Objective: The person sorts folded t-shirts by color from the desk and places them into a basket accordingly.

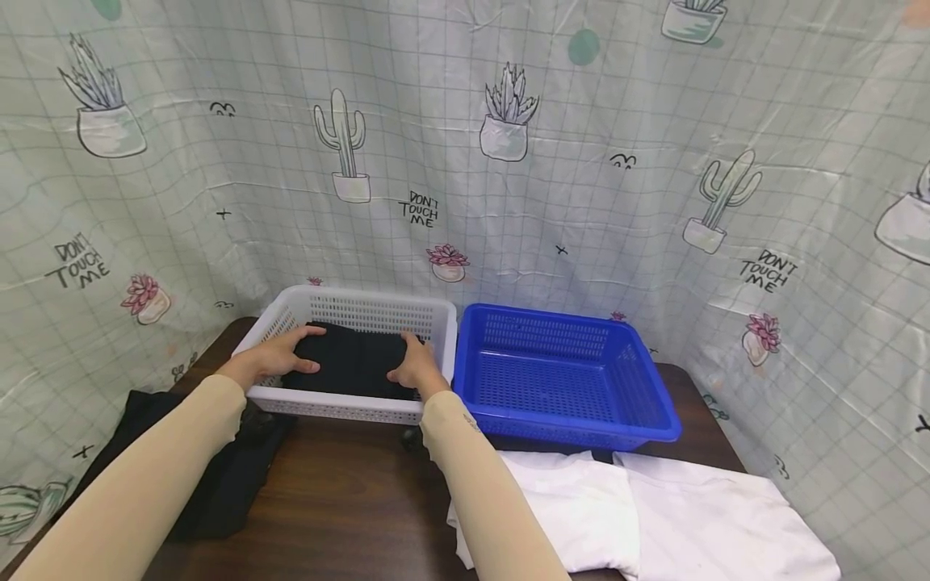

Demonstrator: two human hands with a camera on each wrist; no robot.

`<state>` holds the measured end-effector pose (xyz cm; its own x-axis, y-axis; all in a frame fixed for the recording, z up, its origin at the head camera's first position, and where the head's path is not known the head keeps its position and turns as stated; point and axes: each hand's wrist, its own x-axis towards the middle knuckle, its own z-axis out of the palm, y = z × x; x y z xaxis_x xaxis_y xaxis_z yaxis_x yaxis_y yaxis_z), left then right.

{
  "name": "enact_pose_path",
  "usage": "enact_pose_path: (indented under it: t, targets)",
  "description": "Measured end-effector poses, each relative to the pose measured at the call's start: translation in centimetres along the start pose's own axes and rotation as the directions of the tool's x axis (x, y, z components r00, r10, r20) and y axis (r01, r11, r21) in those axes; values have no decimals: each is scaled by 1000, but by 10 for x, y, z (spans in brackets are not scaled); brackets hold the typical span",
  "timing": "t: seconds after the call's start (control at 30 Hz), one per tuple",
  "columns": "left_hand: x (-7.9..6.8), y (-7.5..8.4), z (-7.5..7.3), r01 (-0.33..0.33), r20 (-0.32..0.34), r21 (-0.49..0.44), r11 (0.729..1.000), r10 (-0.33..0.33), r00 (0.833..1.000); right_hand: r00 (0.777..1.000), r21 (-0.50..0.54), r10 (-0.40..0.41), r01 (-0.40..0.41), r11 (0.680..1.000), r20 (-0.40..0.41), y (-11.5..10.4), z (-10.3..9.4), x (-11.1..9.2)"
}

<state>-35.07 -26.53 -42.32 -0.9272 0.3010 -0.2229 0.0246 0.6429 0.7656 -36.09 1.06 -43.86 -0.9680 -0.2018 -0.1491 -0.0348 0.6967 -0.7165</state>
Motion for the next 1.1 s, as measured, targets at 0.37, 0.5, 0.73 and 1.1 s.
enact_pose_path:
  t: [0.37,0.5,0.73,1.1]
  targets:
    - [1,1,-1,49,49,65,997,-52,997,992,-121,97,-86,989,82,-3,-3,-3]
    - [1,1,-1,89,78,63,994,-94,993,985,-132,111,-93,987,135,-3,-4,-5]
    - [3,-1,-1,124,90,61,990,-130,987,981,-129,111,-91,988,160,1,-3,-2]
    - [2,-1,-1,125,97,-4,992,-124,988,980,70,104,-117,991,169,-1,-4,-3]
